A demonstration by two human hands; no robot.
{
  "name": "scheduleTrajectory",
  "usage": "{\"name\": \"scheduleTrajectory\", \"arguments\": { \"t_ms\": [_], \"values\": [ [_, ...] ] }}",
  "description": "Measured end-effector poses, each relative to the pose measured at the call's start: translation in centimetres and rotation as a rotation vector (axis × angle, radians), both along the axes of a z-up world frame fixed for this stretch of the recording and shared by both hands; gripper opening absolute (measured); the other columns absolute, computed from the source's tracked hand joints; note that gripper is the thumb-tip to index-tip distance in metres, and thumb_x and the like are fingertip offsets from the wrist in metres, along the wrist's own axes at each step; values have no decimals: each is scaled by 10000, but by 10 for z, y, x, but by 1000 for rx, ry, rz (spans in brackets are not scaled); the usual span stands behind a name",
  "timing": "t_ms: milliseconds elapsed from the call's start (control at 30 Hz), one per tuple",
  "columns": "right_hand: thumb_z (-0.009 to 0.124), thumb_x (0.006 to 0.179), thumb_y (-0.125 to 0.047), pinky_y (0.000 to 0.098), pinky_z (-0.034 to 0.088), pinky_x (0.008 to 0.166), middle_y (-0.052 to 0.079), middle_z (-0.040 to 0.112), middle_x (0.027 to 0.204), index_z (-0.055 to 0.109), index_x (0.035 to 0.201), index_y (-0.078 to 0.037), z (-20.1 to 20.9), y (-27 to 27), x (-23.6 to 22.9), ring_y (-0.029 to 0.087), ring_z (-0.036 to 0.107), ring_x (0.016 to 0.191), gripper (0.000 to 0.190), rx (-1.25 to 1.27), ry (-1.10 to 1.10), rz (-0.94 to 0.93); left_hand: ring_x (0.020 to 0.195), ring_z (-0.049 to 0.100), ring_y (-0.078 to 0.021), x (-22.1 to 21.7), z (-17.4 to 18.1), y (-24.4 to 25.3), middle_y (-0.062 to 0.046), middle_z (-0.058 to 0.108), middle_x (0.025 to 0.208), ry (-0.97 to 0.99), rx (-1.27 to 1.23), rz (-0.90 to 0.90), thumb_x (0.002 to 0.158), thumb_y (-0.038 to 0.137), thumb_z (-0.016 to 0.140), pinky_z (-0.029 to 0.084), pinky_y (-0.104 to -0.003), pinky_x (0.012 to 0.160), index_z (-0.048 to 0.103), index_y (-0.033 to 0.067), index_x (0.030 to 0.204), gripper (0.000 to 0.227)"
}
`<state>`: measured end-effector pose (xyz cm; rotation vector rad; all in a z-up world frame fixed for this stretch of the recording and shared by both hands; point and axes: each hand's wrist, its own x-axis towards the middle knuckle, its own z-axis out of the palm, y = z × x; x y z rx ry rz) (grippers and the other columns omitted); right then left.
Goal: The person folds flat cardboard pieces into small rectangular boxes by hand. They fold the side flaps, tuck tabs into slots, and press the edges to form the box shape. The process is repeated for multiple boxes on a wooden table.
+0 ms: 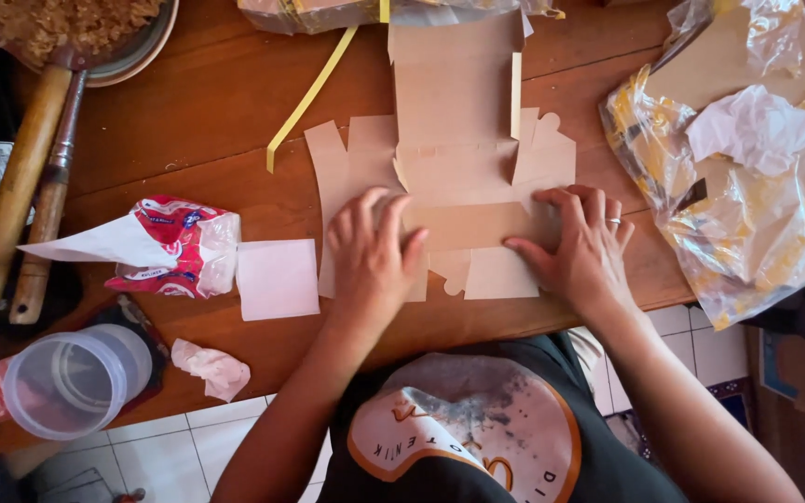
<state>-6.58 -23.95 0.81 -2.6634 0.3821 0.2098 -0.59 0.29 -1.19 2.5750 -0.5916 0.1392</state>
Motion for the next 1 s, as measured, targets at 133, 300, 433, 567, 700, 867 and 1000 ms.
{"name": "scheduleTrajectory", "arguments": {
  "t_ms": [133,300,433,567,700,867,1000],
  "values": [
    [739,762,-530,470,279,1031,66,430,1189,542,1304,-239,-9,-12,-9,308,391,1166,647,5,-53,41,1164,478,-322,2,0,16,-91,485,1278,-8,61,5,901,344,658,365,-481,911,549,186,1273,419],
    [764,827,-390,426,348,888,72,491,1226,640,1067,-181,-12,-22,-16,320,447,1172,343,55,-302,206,1198,469,-321,4,-3,36,-90,486,1319,-44,20,-109,867,195,658,381,-481,928,560,181,1288,433],
    [652,885,-243,491,383,984,162,567,1296,657,901,-158,7,-22,-18,424,471,1318,86,190,-413,508,1270,462,-361,10,4,55,-132,500,1364,-39,-78,-225,829,-40,536,369,-491,1020,500,129,1400,597],
    [622,867,-34,563,465,882,261,597,1305,622,822,-21,36,-12,-23,498,546,1235,47,353,-386,584,1347,412,-393,18,17,58,-156,444,1457,-199,-3,-305,842,-68,552,323,-536,1104,466,161,1461,666],
    [483,976,-215,413,405,956,88,589,1357,556,858,-122,53,-14,-23,286,610,1141,168,346,-163,646,1423,379,-392,21,31,54,-102,319,1557,-157,102,-474,922,-164,428,373,-635,1161,411,232,1495,697],
    [602,751,-34,414,441,852,68,386,1567,463,1419,-150,46,-14,-8,269,610,1080,692,155,-104,712,1344,456,-359,28,35,43,-161,521,1418,-167,62,-686,868,-71,498,305,-575,1157,669,19,1130,325],
    [664,562,-118,414,398,867,-3,428,1519,413,1479,-240,35,-25,-2,225,499,1190,959,-219,-90,746,1194,553,-294,29,32,43,-113,607,1162,-258,53,-598,900,-40,470,393,-590,1063,644,49,1058,251]
  ]
}}
